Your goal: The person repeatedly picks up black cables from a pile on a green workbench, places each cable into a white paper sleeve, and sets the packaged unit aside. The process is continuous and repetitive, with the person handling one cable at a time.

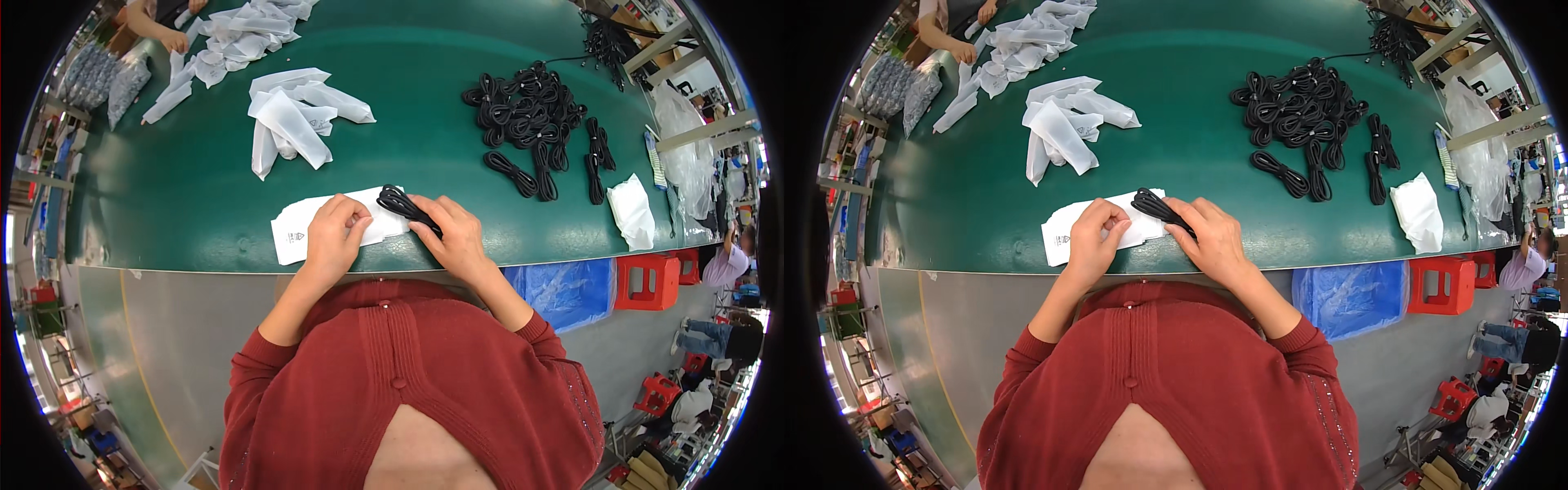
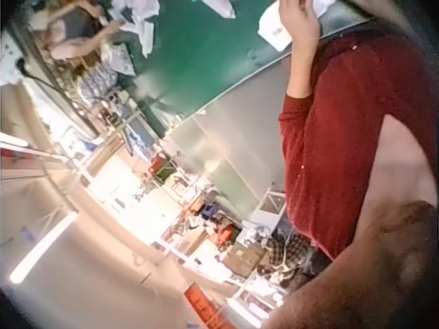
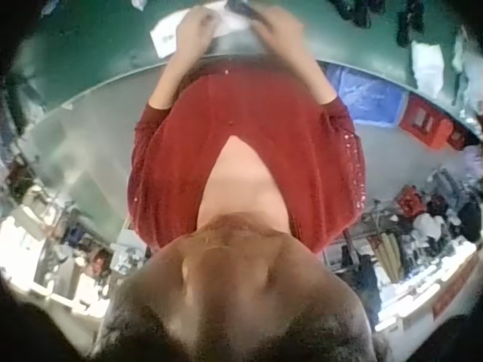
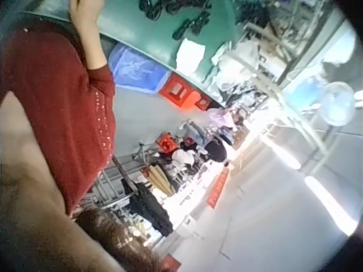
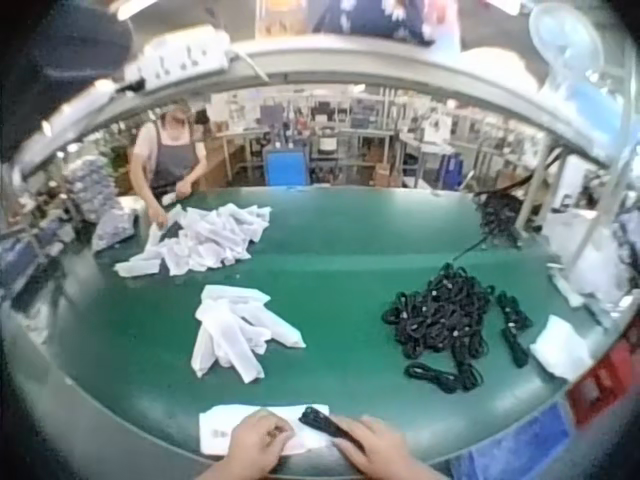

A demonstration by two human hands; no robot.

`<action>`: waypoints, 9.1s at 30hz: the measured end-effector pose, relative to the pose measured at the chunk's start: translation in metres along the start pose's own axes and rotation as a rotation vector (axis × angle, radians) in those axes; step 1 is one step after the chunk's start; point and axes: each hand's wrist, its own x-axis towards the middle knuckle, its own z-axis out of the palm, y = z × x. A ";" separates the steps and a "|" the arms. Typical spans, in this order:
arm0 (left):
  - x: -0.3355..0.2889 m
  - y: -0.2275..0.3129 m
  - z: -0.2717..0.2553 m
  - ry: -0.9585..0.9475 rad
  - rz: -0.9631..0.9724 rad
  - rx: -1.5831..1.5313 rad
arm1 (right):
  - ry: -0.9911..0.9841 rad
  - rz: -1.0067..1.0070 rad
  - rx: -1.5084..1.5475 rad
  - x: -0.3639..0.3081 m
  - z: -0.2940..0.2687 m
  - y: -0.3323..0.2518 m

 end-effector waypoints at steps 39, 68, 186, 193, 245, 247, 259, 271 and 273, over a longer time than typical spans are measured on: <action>0.004 0.016 -0.026 0.015 0.171 -0.017 | 0.033 -0.193 0.056 0.004 -0.006 -0.014; 0.057 0.009 -0.038 -0.199 -0.104 -0.817 | 0.226 -0.200 0.597 0.041 -0.006 -0.042; -0.003 0.000 -0.004 -0.023 -0.140 -0.162 | -0.014 -0.045 0.119 -0.006 -0.015 -0.006; -0.003 0.002 -0.004 0.000 -0.044 -0.301 | -0.191 -0.143 0.108 -0.001 -0.021 -0.003; 0.120 -0.024 -0.025 -0.204 -0.313 -1.109 | 0.462 0.426 -0.741 0.018 -0.100 0.152; 0.123 -0.019 -0.022 -0.209 -0.262 -1.037 | 0.424 0.158 -0.358 0.029 -0.095 0.100; 0.170 -0.103 -0.083 0.330 0.123 0.158 | 0.598 0.256 -0.631 0.050 -0.169 0.156; 0.143 -0.082 -0.043 -0.218 0.360 0.869 | 0.379 0.619 -0.816 0.014 -0.121 0.225; 0.159 -0.098 -0.051 -0.230 0.389 0.898 | 0.394 0.577 -0.810 0.021 -0.105 0.202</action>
